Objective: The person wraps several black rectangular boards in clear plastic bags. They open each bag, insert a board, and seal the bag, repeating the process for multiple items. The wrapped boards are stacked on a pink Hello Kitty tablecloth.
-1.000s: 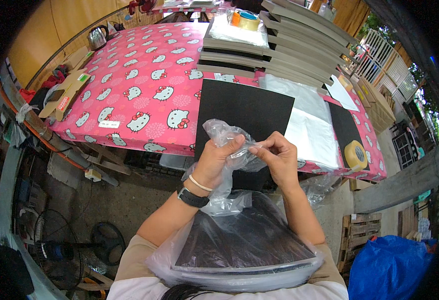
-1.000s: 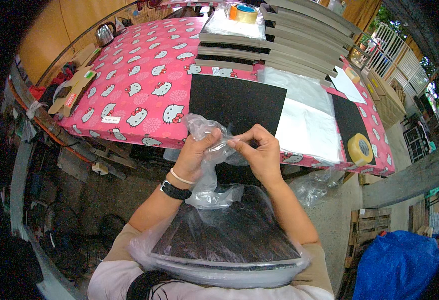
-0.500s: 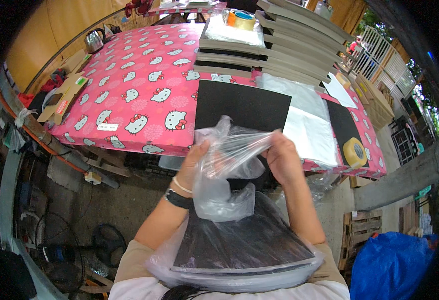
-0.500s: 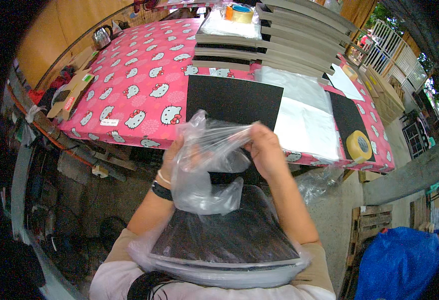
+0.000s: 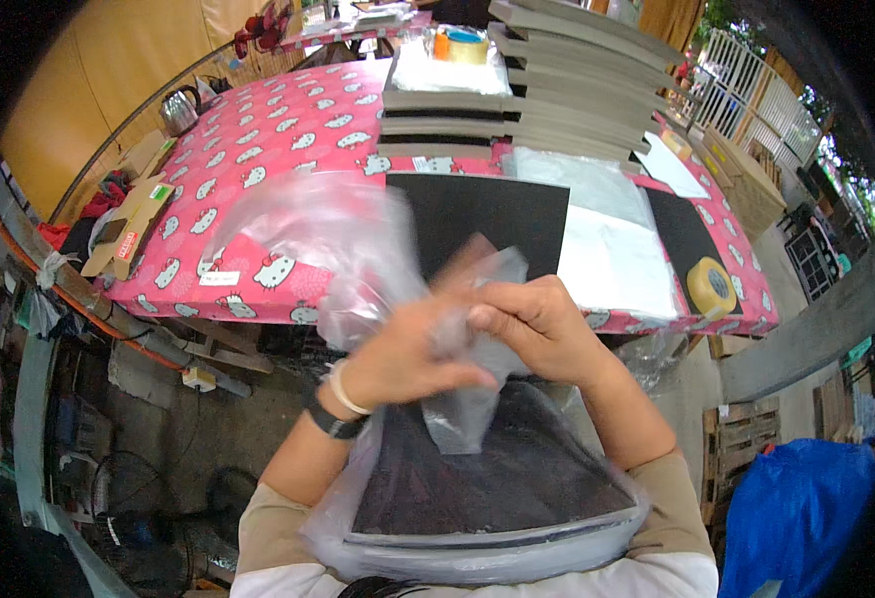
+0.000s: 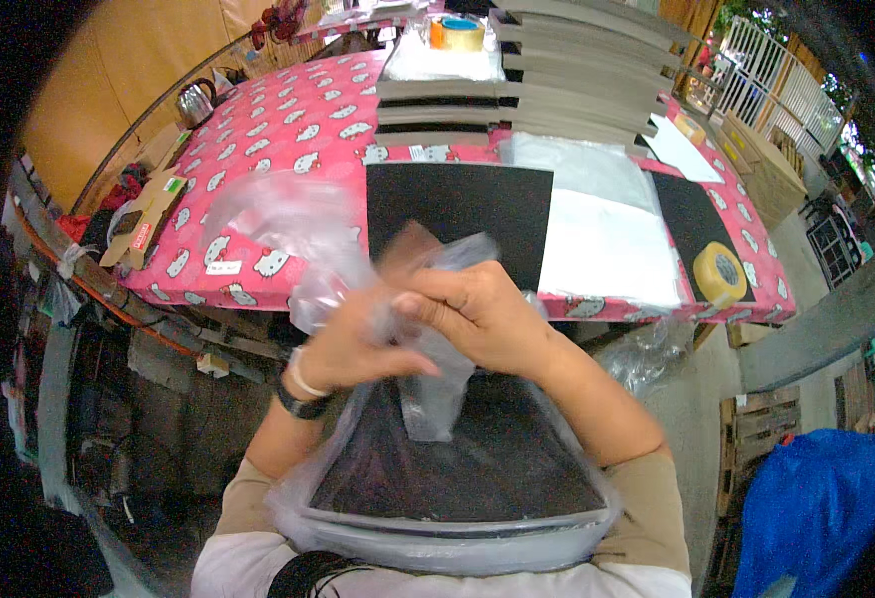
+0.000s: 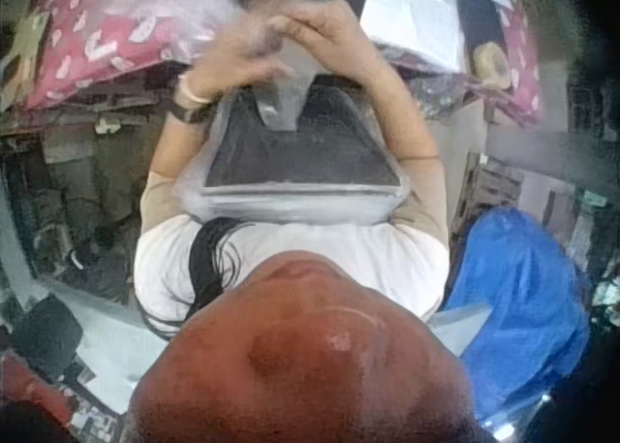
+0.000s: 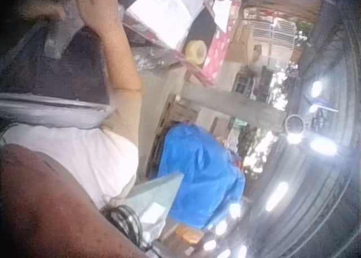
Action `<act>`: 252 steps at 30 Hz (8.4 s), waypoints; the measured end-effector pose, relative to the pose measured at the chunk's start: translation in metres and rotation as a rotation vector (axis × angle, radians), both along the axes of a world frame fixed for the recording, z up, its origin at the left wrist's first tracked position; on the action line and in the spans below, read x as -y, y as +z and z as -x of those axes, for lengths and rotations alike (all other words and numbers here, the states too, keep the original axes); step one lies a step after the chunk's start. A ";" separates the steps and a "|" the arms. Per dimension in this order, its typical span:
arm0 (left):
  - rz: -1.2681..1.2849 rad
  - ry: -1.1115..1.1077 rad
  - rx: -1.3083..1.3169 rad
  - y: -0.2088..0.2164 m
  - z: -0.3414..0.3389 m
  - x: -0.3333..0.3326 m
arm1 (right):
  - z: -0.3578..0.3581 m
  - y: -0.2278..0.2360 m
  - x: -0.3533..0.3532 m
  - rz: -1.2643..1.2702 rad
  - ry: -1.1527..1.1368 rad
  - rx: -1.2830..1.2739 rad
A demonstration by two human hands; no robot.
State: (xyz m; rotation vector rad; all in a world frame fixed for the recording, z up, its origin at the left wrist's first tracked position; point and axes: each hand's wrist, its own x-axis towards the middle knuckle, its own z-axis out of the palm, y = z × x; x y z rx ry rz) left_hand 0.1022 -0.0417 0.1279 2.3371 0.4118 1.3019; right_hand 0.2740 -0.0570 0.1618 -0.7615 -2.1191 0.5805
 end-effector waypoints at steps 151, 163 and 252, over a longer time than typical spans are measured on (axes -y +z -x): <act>0.857 -0.052 0.398 -0.019 0.067 -0.111 | -0.113 -0.036 -0.092 0.302 -0.543 -0.147; -0.287 0.702 -0.168 -0.021 0.053 -0.101 | -0.114 -0.063 -0.044 0.101 -0.554 -0.396; 1.130 -0.327 0.594 -0.017 -0.043 -0.017 | -0.029 -0.037 -0.009 0.285 -0.328 -0.250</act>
